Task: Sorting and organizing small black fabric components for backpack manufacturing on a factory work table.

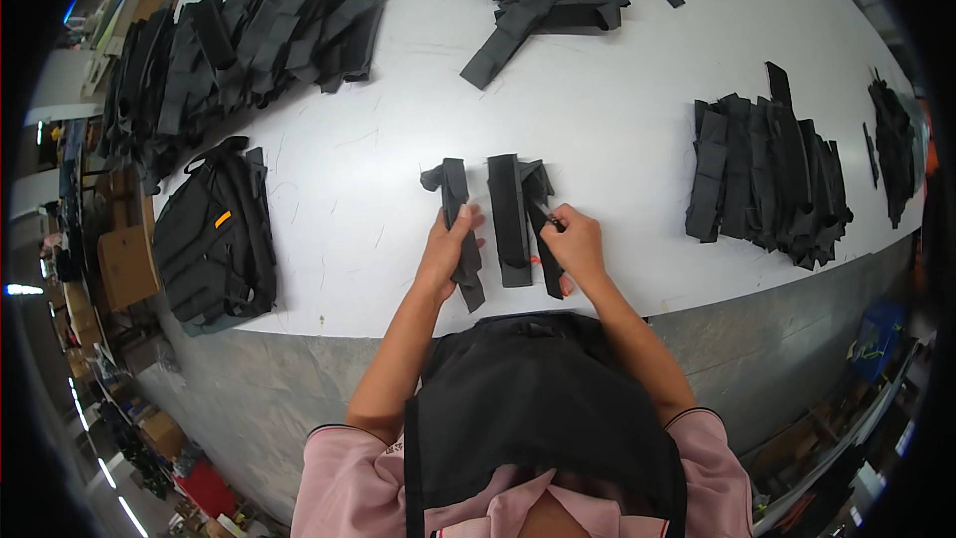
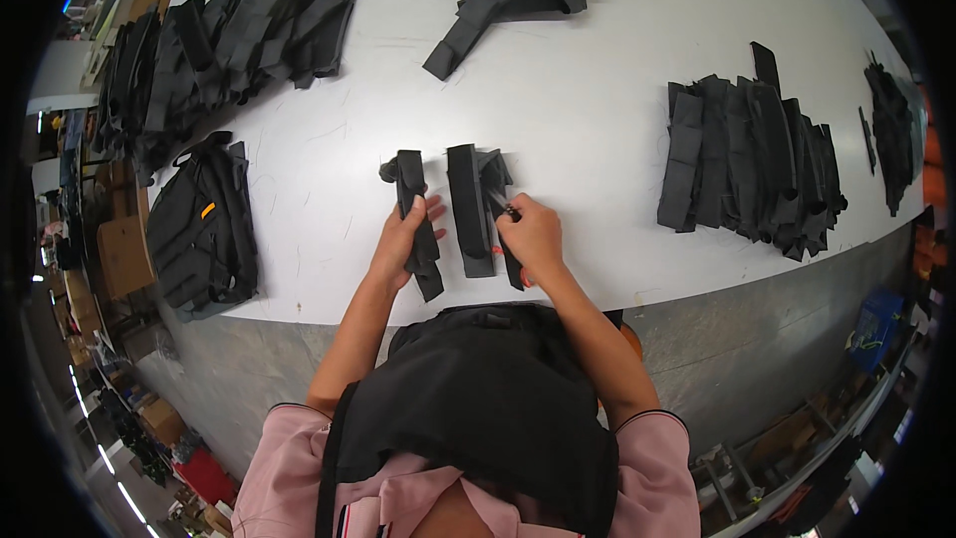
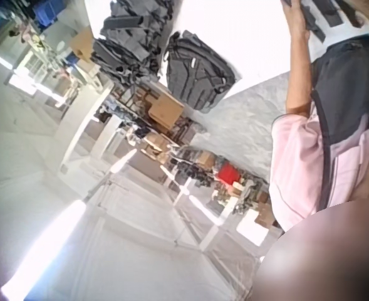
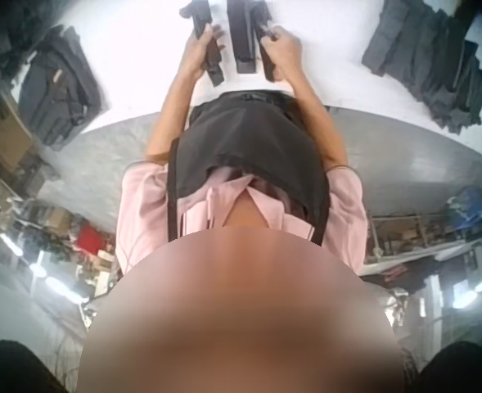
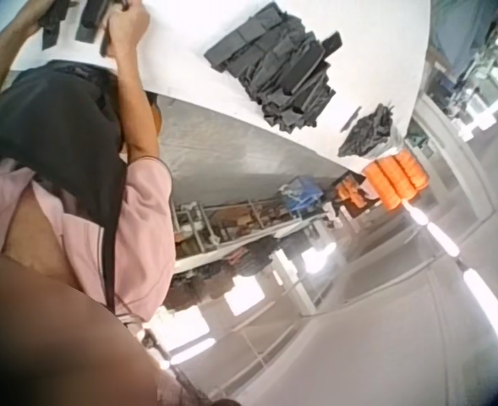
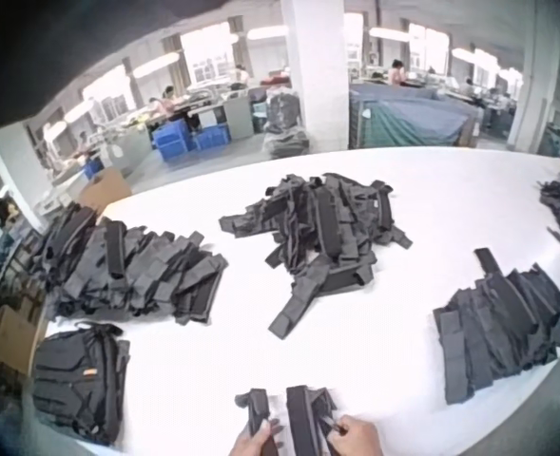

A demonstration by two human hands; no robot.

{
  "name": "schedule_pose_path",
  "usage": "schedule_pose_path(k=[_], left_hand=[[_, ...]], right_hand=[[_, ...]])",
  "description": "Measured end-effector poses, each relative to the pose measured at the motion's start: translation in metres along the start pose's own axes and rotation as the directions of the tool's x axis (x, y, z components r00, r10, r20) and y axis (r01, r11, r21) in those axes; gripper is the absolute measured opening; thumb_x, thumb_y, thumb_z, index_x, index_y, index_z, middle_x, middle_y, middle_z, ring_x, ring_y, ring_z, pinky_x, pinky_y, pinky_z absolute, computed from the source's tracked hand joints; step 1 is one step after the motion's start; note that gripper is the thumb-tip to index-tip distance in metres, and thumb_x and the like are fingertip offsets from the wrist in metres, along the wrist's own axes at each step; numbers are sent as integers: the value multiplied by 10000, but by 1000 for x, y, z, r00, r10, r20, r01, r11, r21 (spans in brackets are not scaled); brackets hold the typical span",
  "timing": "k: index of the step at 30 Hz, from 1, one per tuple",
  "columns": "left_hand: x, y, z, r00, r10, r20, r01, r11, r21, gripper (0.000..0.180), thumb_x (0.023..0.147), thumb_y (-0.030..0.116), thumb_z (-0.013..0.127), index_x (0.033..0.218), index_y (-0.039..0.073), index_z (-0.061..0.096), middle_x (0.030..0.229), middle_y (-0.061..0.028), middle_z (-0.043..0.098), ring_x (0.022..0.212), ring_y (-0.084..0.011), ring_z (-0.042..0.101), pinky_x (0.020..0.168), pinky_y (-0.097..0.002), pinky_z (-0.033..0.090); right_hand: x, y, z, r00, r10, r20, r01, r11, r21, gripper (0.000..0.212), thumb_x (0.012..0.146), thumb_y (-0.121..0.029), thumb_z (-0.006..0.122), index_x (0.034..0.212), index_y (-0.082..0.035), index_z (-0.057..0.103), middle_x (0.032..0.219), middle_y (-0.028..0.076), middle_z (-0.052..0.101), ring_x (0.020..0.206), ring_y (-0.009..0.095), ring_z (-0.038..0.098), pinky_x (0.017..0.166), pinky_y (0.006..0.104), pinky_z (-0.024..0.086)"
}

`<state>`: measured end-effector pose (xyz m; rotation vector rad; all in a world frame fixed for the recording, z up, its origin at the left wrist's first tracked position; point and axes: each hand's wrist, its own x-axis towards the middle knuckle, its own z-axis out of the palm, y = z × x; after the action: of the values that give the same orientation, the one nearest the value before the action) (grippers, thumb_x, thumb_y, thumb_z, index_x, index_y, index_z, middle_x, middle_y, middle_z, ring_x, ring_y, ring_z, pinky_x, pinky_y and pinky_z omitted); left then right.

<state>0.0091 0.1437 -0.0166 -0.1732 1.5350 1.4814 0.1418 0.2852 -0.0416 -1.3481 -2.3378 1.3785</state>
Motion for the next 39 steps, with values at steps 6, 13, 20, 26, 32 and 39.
schedule_pose_path(k=[6,13,20,26,32,39], left_hand=[[-12,29,-25,998,-53,-27,51,998,-48,511,921,384,475,1281,38,369,987,-126,607,750,-163,604,604,-262,495],[-7,29,-13,997,-66,30,66,998,11,446,903,403,505,1137,27,448,986,-113,606,716,-123,561,589,-240,460],[-4,28,-21,994,-72,80,83,987,-134,412,908,354,493,1125,6,457,1017,-111,608,764,-125,565,589,-236,469],[1,40,-14,996,-17,92,32,986,-166,412,925,314,460,1182,-6,426,1086,-117,586,874,-145,570,708,-254,468],[14,26,-24,990,-47,130,46,999,11,547,892,243,539,1310,-35,324,1167,-123,531,963,-173,542,805,-266,440],[26,36,-7,986,-98,132,84,991,105,575,864,253,585,1282,-59,342,1089,-130,543,945,-181,550,756,-302,472]], right_hand=[[-8,-3,-35,982,179,-67,-154,950,273,96,718,-74,628,774,2,609,586,97,574,515,98,524,525,256,425],[-7,-1,-65,998,-37,47,51,938,-342,144,700,-179,614,780,-63,642,706,146,634,683,345,607,631,387,482],[-12,-41,-95,666,-746,-14,658,596,-460,256,671,-32,639,923,-79,636,713,35,605,616,164,601,487,270,431],[23,-21,-60,430,-888,163,843,329,-426,455,671,30,585,1106,-101,596,895,24,640,710,155,621,523,240,462],[17,22,-57,570,-762,306,787,400,-469,434,711,15,567,1129,-101,579,982,21,635,800,183,631,568,266,493],[25,5,-10,986,-94,138,81,992,96,249,852,-168,602,1045,-13,581,810,74,630,560,127,588,477,238,437]])
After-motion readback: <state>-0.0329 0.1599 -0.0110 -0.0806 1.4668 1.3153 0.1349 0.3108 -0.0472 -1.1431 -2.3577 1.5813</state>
